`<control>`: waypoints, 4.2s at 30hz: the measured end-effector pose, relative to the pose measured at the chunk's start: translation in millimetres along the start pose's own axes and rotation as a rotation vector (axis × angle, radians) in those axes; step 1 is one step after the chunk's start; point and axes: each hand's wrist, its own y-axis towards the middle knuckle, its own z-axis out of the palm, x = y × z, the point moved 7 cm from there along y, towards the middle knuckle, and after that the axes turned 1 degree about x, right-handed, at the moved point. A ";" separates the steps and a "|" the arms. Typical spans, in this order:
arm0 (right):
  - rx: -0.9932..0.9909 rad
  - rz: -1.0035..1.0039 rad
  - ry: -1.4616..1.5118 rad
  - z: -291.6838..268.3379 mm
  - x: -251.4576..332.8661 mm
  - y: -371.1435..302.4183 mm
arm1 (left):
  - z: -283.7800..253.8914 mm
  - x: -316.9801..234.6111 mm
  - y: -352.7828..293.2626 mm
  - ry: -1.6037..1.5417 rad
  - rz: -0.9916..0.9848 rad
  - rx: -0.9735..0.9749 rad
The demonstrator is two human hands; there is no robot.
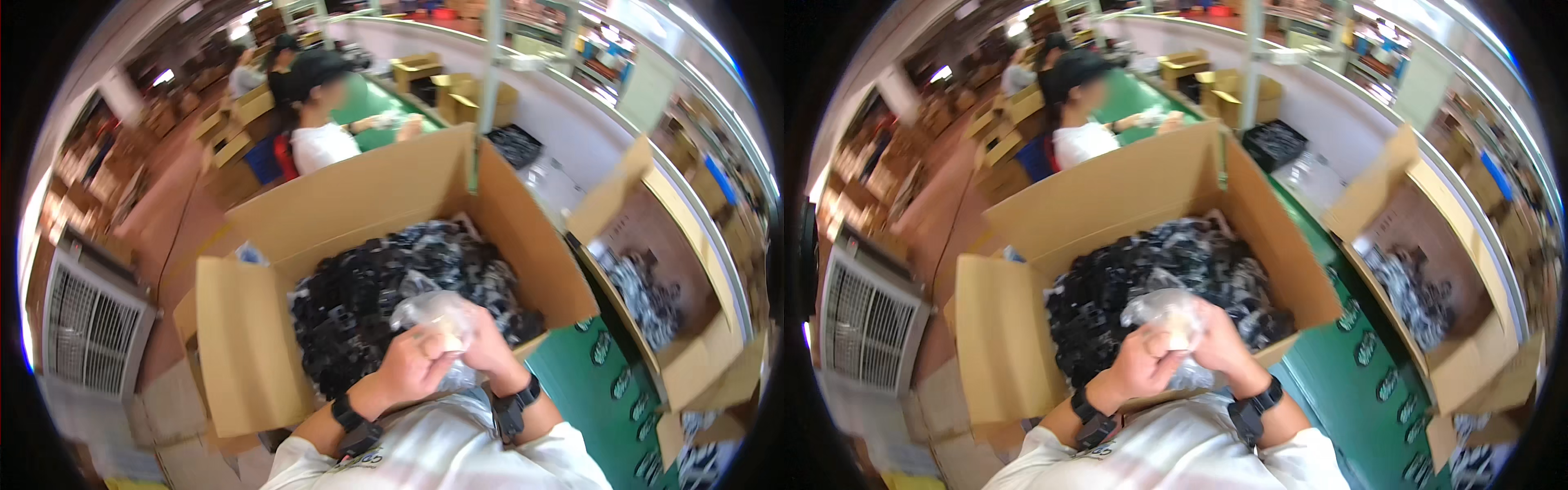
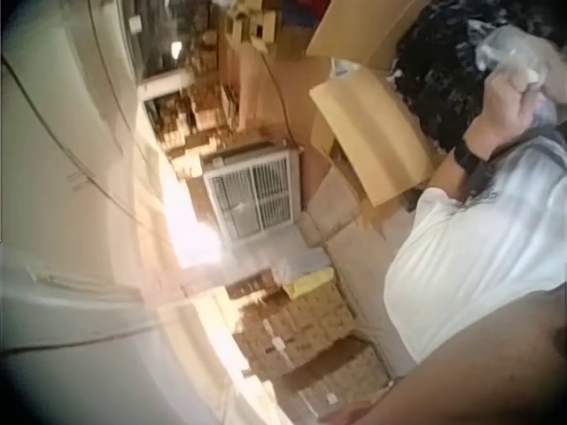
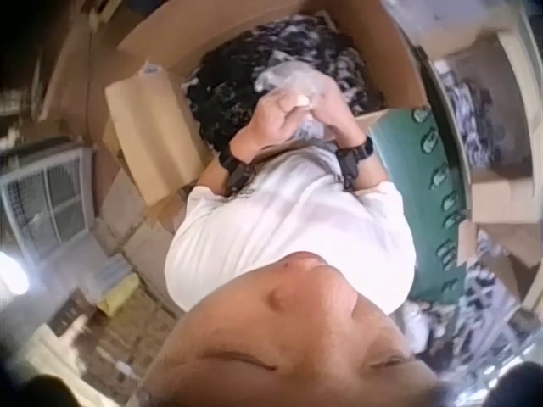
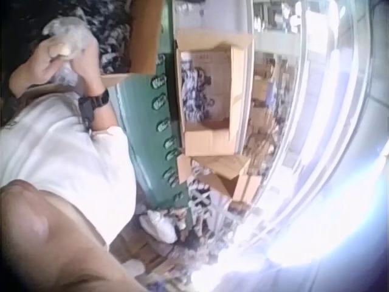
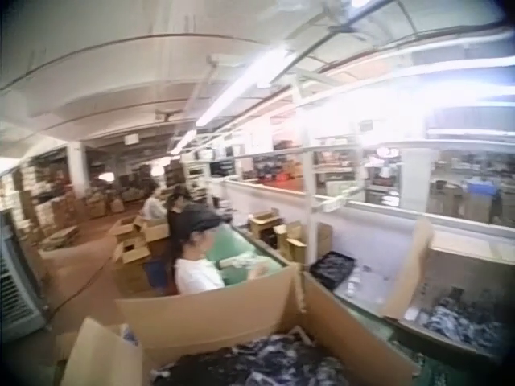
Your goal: The recorder is assembling computer mice on a factory line, putting internal components into plastic shells and organizing them for the next stage.
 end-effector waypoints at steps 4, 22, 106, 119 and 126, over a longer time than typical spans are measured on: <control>0.025 0.165 0.586 24.2 -22.2 10.1 | -20.8 10.6 -14.6 0.048 -0.061 -0.011; -0.545 0.113 1.338 37.3 -23.8 15.2 | -13.6 46.6 -5.6 -0.080 -0.355 -0.012; 0.897 0.833 0.249 363.5 -77.3 -134.2 | -35.0 157.1 -602.0 -1.040 -1.177 -1.812; 0.884 0.658 0.287 343.8 -69.2 -141.7 | -52.4 227.3 -676.3 -0.293 -1.503 -1.027; 0.525 0.452 0.110 229.1 -24.5 -147.9 | -29.1 182.5 -602.4 -0.179 -1.588 -0.577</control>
